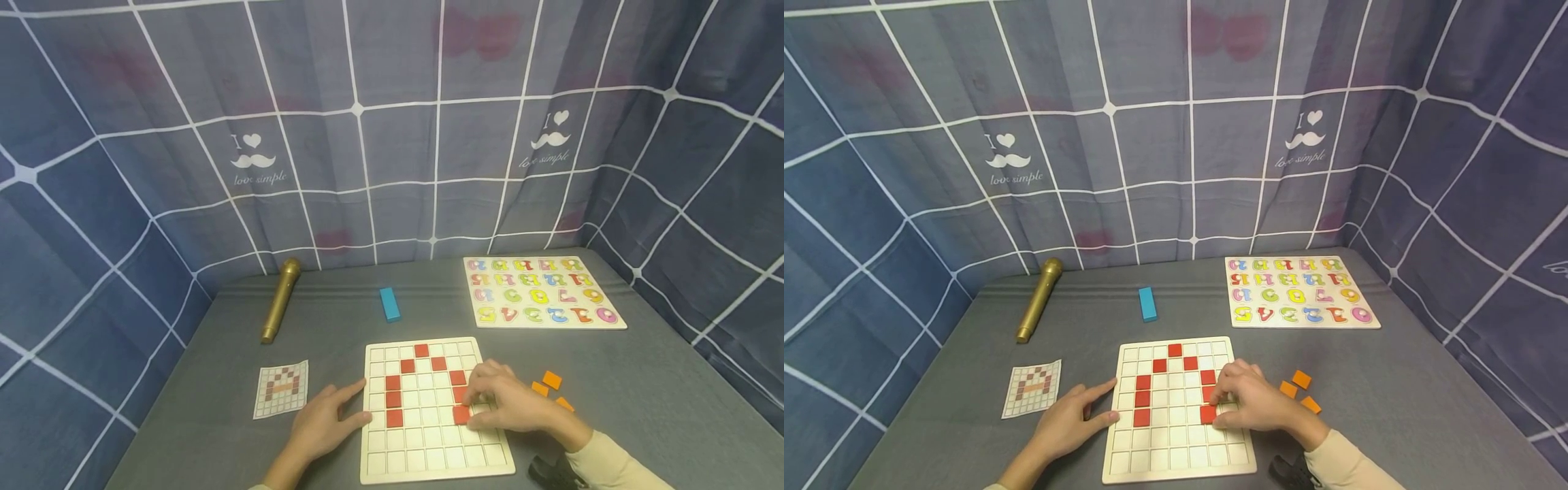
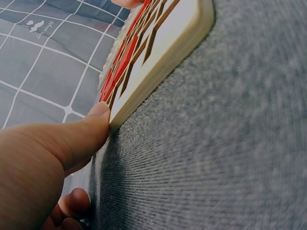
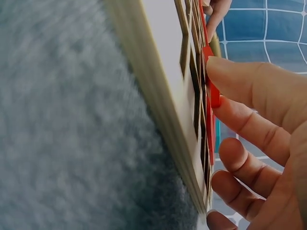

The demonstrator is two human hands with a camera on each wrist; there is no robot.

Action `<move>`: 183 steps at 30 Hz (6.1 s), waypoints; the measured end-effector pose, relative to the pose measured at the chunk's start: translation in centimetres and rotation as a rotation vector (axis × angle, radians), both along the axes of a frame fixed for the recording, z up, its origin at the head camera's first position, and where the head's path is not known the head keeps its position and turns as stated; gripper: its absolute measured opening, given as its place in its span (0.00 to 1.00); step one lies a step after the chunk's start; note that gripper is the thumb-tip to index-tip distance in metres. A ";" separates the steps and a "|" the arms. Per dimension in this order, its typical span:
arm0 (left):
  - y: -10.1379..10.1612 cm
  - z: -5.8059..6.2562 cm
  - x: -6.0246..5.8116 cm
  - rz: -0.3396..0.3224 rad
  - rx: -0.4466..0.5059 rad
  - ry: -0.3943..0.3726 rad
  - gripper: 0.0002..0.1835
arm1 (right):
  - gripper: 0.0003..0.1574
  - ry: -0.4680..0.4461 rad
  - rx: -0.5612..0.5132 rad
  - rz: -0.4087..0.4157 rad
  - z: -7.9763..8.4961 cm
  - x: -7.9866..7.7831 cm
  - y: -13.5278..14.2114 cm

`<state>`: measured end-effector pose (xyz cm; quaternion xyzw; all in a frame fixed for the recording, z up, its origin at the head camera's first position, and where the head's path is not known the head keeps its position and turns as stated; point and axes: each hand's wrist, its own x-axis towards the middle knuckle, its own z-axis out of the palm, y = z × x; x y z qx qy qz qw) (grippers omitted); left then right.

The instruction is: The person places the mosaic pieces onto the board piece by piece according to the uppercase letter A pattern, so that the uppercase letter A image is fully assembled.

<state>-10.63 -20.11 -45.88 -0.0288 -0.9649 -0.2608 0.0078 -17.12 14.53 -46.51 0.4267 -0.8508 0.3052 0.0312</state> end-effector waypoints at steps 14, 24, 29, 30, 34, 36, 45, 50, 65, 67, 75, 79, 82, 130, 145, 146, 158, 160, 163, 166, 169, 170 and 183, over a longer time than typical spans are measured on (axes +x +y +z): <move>0.0 -0.1 0.0 0.004 -0.014 0.009 0.33 | 0.11 0.008 0.025 -0.044 0.2 0.1 0.0; 0.0 -0.1 0.0 0.003 -0.017 0.006 0.33 | 0.11 0.029 0.040 -0.039 0.1 0.2 0.0; 0.1 -0.1 0.0 0.005 -0.020 0.006 0.34 | 0.12 0.072 0.027 -0.030 -0.1 0.1 0.1; 0.0 -0.2 0.0 0.006 -0.021 0.007 0.34 | 0.12 0.077 0.024 -0.029 -0.2 0.1 0.1; 0.0 -0.2 0.0 0.004 -0.018 0.009 0.33 | 0.11 0.072 0.026 -0.024 -0.3 0.0 0.1; 0.0 -0.2 0.0 0.002 -0.017 0.007 0.33 | 0.10 0.065 0.032 -0.024 -0.3 0.0 0.0; 0.0 -0.1 0.1 -0.003 -0.007 0.001 0.34 | 0.09 0.065 0.038 -0.027 -0.2 -0.1 -0.1; -0.1 -0.1 0.0 -0.004 -0.005 0.007 0.33 | 0.12 0.106 0.023 -0.002 -0.1 -0.1 -0.3; -0.1 -0.3 0.1 -0.008 -0.012 0.013 0.33 | 0.09 0.116 -0.011 0.029 -0.4 0.0 0.0; -0.1 -0.3 0.1 -0.006 -0.010 0.012 0.33 | 0.09 0.122 -0.008 0.026 -0.4 0.0 0.1; -0.1 -0.3 0.1 -0.007 -0.016 0.009 0.34 | 0.10 0.157 -0.006 0.023 -0.4 0.0 0.2; -0.1 -0.3 0.1 -0.007 -0.016 0.015 0.33 | 0.10 0.154 -0.004 0.005 -0.2 0.0 0.5; -0.1 -0.3 0.1 -0.007 -0.020 0.019 0.33 | 0.11 0.148 0.007 -0.040 0.2 -0.1 1.3; -0.1 -0.2 0.2 -0.020 -0.012 0.003 0.34 | 0.21 -0.115 0.241 -0.537 0.8 -1.6 13.1; -0.1 -0.1 0.1 -0.024 -0.007 0.004 0.33 | 0.14 0.039 0.145 -0.567 0.5 -1.8 12.1; -0.1 -0.1 0.1 -0.024 -0.006 0.004 0.34 | 0.14 0.059 0.126 -0.564 0.6 -2.0 12.0; -0.1 -0.2 0.1 -0.013 -0.015 -0.001 0.34 | 0.15 0.138 0.066 -0.357 0.6 -3.0 5.1; -0.1 -0.2 0.1 -0.010 -0.015 -0.003 0.34 | 0.14 0.143 0.069 -0.311 0.7 -3.1 3.4; -0.1 -0.2 0.3 -0.011 -0.013 -0.012 0.34 | 0.12 0.117 0.095 -0.238 1.0 -3.0 0.7; -0.2 -0.3 0.4 -0.017 -0.016 -0.017 0.34 | 0.11 0.094 0.111 -0.168 1.1 -2.8 -1.7; -0.2 -0.2 0.4 -0.015 -0.018 -0.015 0.33 | 0.11 0.085 0.130 -0.115 1.4 -2.8 -3.7; -0.1 -0.1 0.4 -0.014 -0.017 -0.011 0.33 | 0.11 0.088 0.131 -0.102 1.6 -2.8 -4.3; -0.2 0.1 0.1 -0.029 -0.003 -0.001 0.33 | 0.12 0.020 0.178 -0.044 2.6 -2.3 -8.1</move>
